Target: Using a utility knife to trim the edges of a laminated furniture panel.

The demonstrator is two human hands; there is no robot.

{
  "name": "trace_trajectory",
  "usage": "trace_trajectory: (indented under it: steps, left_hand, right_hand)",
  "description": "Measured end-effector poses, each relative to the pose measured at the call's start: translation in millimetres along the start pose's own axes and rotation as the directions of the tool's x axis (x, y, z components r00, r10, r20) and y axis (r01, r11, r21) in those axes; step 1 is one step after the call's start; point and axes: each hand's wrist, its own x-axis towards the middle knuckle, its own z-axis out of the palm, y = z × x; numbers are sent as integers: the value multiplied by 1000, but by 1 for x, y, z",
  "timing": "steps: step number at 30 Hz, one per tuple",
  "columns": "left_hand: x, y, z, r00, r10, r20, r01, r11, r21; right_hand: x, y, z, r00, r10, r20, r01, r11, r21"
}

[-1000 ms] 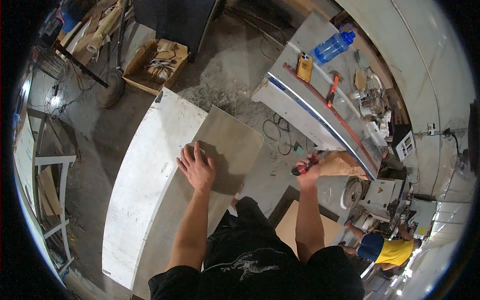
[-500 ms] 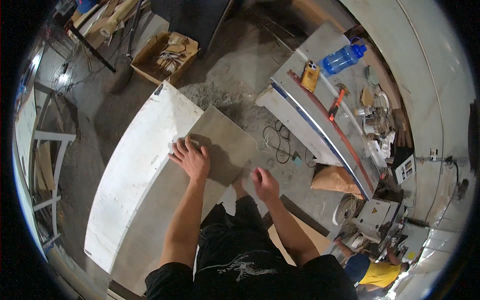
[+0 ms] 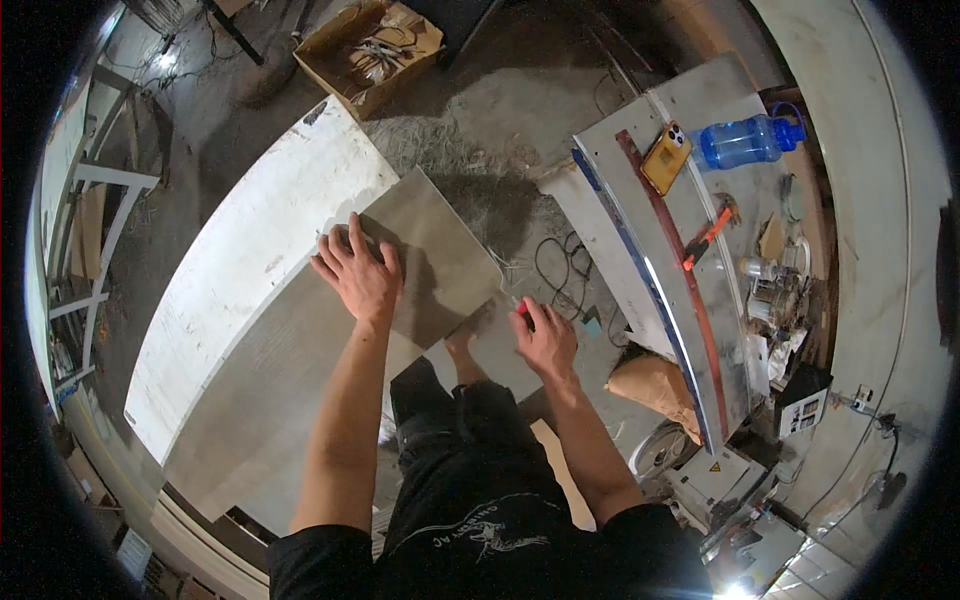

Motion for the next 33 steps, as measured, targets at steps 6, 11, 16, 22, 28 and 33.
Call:
trace_trajectory:
  steps: [6,11,16,22,28,33]
  left_hand:
    - [-3,0,-2,999,45,6,-45,999,17]
    - [-2,2,-6,998,5,59,-7,999,36]
    - [0,7,-10,999,-1,50,0,1000,21]
    - [-1,5,-9,999,7,53,-8,1000,26]
    - [-1,6,-8,999,7,50,-8,1000,28]
    - [1,9,-12,993,-59,103,52,996,69]
  right_hand:
    - [34,5,-10,981,-194,-26,195,973,119]
    - [38,9,-7,977,-210,-26,212,973,95]
    - [31,23,-13,958,-254,-135,259,966,20]
    - [60,18,-17,940,-335,-59,339,937,79]
    - [115,-4,-17,930,-364,47,364,931,7]
    - [139,-13,-17,913,-382,141,366,922,130]
